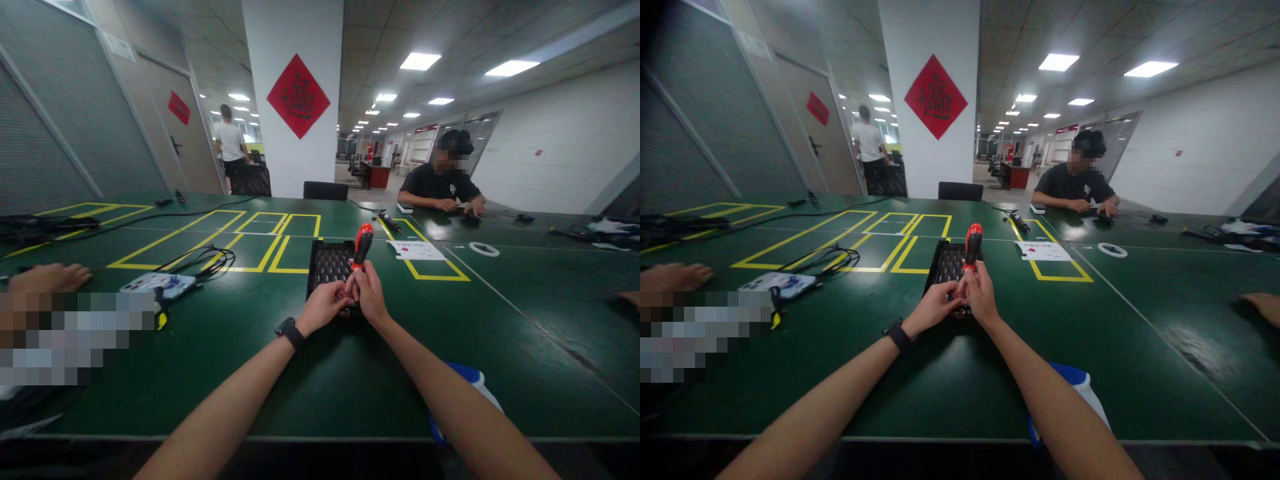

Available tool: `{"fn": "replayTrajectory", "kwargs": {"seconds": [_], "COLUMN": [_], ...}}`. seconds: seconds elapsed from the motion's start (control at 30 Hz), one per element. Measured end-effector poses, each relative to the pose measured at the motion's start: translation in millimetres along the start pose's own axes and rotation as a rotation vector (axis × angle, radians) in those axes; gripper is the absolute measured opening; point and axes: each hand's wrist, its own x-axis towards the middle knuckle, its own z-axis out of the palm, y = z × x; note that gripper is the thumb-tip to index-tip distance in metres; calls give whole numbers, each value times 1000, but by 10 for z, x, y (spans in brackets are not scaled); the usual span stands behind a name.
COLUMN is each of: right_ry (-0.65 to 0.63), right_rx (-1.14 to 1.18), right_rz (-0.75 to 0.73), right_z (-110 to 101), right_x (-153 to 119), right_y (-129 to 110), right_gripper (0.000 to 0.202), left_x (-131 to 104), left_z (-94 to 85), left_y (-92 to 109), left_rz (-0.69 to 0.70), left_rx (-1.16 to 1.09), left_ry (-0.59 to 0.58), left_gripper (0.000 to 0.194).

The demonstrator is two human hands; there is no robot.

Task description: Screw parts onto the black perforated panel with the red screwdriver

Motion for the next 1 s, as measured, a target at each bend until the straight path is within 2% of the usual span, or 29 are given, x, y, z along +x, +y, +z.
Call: {"fn": "replayTrajectory", "kwargs": {"seconds": [0.3, 0.4, 0.53, 0.8, 1.0], "right_ry": [-20, -7, -16, -16, 0], "right_rx": [9, 2, 2, -4, 9], "right_rz": [32, 10, -2, 17, -12], "right_z": [-24, -11, 4, -25, -9], "right_x": [12, 5, -1, 16, 7], "right_y": [34, 6, -12, 38, 21], "right_gripper": [34, 32, 32, 32, 29], "left_x": [-7, -7, -3, 2, 1], "left_z": [-29, -23, -5, -24, -8], "left_y": [14, 29, 14, 18, 15], "left_rz": [46, 38, -2, 33, 10], "left_rx": [11, 20, 25, -54, -26], "left_ry": [-58, -26, 7, -57, -9], "left_gripper": [13, 9, 13, 11, 11]}}
